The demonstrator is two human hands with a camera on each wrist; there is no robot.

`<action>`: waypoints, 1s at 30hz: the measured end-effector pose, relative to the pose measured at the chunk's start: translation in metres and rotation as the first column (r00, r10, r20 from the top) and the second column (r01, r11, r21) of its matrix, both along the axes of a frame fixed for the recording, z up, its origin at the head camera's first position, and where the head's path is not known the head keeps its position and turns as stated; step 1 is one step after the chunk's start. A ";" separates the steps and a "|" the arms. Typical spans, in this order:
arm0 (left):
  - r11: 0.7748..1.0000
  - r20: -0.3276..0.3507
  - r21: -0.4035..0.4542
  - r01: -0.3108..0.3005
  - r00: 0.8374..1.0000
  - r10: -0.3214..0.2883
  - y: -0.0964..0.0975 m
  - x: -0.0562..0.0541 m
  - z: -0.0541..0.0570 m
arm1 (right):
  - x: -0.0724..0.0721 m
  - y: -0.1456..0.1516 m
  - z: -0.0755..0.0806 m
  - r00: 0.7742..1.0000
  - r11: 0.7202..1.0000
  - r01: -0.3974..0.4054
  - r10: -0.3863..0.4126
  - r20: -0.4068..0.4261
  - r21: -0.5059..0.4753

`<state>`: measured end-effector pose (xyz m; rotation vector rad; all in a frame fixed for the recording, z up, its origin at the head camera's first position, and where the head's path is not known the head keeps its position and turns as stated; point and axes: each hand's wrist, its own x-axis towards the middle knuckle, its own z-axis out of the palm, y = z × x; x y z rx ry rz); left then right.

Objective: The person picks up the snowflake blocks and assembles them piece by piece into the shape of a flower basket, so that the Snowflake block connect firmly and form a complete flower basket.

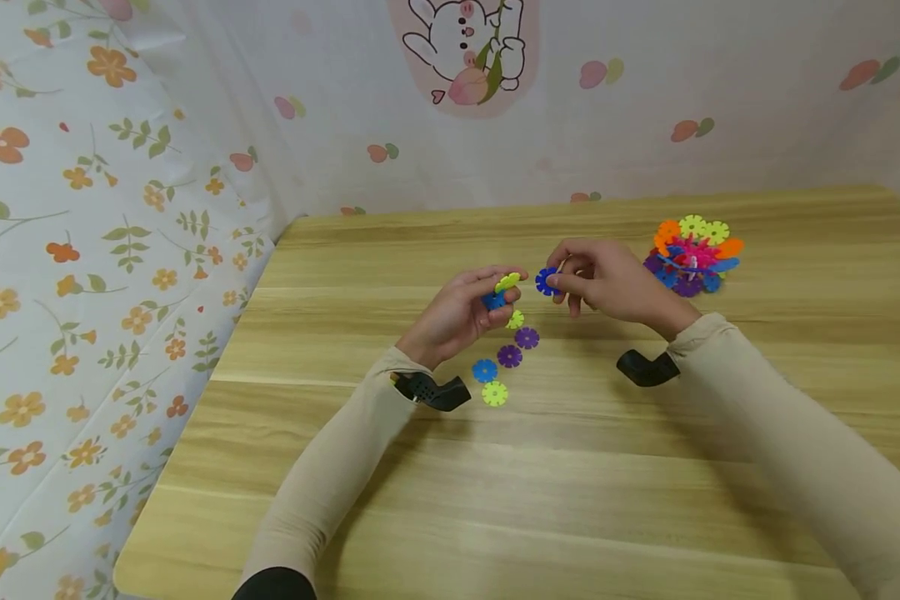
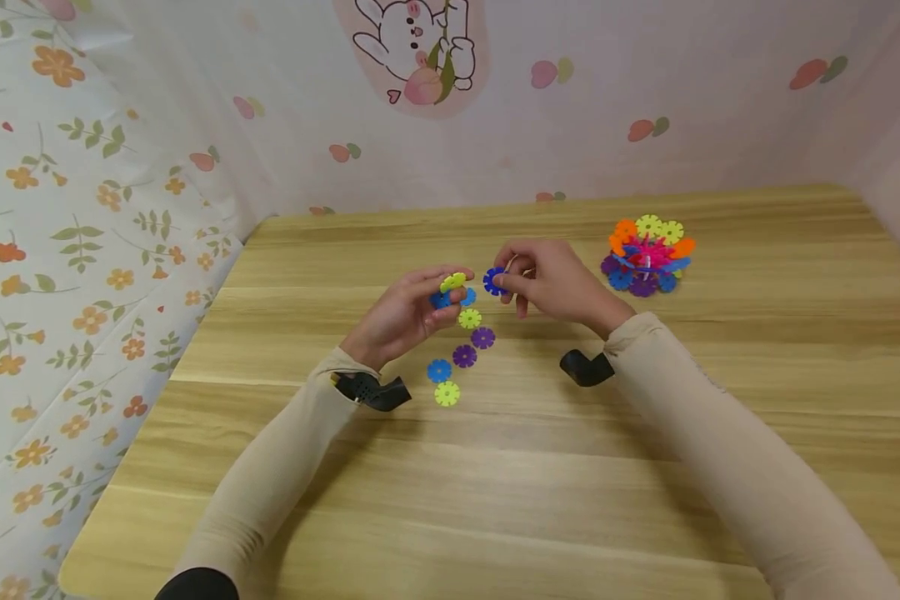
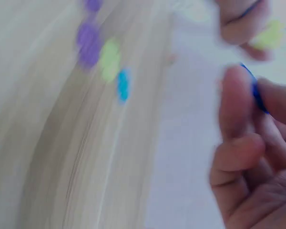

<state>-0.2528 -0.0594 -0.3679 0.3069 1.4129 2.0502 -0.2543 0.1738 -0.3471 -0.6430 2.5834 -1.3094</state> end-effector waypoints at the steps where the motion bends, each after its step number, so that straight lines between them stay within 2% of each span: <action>1: 1.000 -0.006 -0.013 -0.003 1.000 0.003 0.001 0.000 0.000 | 0.003 0.000 0.003 1.000 0.998 0.029 -0.029 -0.002 -0.047; 4: 0.998 -0.030 -0.064 -0.020 0.999 0.018 0.003 0.000 0.000 | 0.012 -0.003 0.008 0.995 0.988 0.082 -0.089 -0.042 -0.129; 8: 0.991 -0.078 -0.129 -0.040 0.996 0.030 0.007 0.002 -0.001 | 0.020 -0.009 0.006 0.985 0.981 0.095 -0.118 -0.129 -0.170; 11: 0.988 -0.124 -0.153 -0.030 0.992 0.011 0.012 0.005 0.000 | 0.024 -0.013 0.002 0.968 0.978 0.100 -0.139 -0.208 -0.186; 15: 0.985 -0.204 -0.172 0.001 0.978 -0.037 0.019 0.010 0.000 | 0.028 -0.018 -0.002 0.946 0.972 0.097 -0.157 -0.282 -0.216; 18: 0.983 -0.268 -0.186 0.008 0.962 -0.059 0.021 0.012 0.000 | 0.029 -0.019 -0.003 0.955 0.966 0.092 -0.155 -0.253 -0.243; 23: 0.984 -0.314 -0.174 0.026 0.946 -0.081 0.019 0.013 -0.002 | 0.031 -0.020 -0.003 0.975 0.957 0.078 -0.132 -0.177 -0.279; 27: 0.982 -0.307 -0.189 0.012 0.949 -0.071 0.017 0.014 0.000 | 0.031 -0.019 -0.003 0.990 0.957 0.065 -0.098 -0.105 -0.282; 30: 0.974 -0.303 -0.223 -0.022 0.952 -0.048 0.014 0.011 0.005 | 0.027 -0.014 -0.003 0.997 0.957 0.081 -0.078 0.023 -0.279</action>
